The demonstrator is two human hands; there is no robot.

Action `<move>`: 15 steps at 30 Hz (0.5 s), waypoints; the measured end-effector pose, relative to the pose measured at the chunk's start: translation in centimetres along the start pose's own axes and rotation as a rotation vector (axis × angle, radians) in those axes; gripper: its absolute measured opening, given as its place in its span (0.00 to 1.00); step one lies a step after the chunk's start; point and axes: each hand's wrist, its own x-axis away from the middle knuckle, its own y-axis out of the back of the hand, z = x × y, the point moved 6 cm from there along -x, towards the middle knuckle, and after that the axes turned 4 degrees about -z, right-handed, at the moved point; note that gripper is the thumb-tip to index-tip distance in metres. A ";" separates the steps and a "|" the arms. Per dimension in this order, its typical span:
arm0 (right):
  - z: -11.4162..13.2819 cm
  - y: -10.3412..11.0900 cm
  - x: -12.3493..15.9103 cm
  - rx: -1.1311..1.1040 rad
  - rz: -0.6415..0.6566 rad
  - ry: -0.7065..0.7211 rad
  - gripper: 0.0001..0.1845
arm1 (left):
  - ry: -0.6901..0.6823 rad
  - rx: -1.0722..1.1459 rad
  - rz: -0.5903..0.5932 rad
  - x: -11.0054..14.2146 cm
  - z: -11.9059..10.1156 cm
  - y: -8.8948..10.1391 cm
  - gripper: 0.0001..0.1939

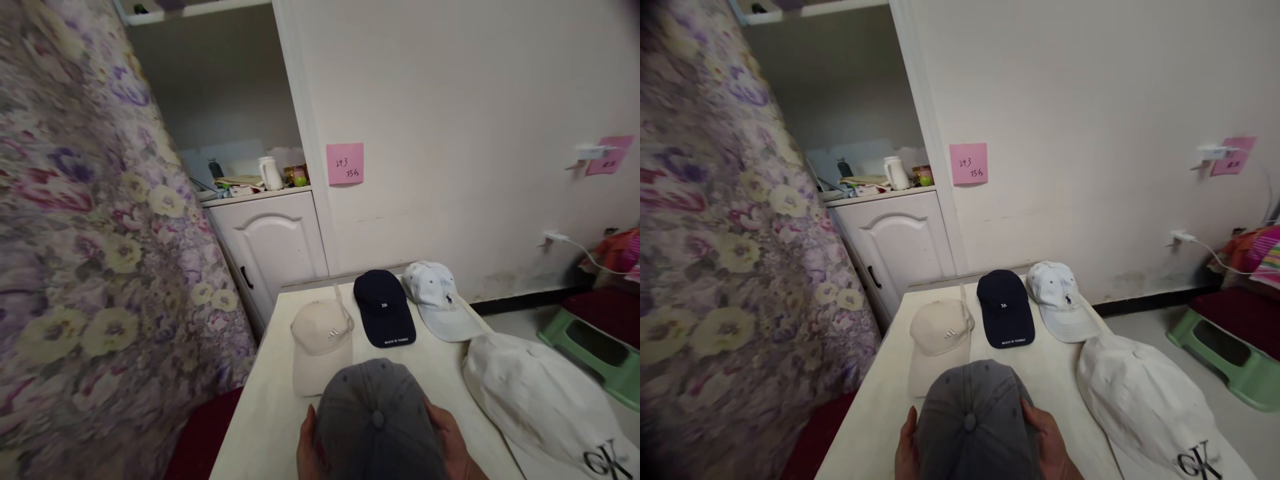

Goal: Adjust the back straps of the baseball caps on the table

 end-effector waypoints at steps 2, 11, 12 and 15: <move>0.1 0.1 -0.1 -0.008 -0.007 -0.006 0.31 | 0.012 0.021 0.033 0.2 0.0 -0.7 0.18; -0.1 1.7 -0.8 -0.043 -0.032 -0.046 0.28 | 0.085 0.042 0.181 2.1 1.4 -5.2 0.27; -0.2 1.5 -0.7 -0.045 -0.035 -0.062 0.28 | 0.102 0.043 0.189 2.1 1.5 -5.3 0.27; -0.6 0.8 0.3 -0.051 -0.065 -0.134 0.30 | 0.148 0.005 0.194 1.9 1.5 -5.2 0.27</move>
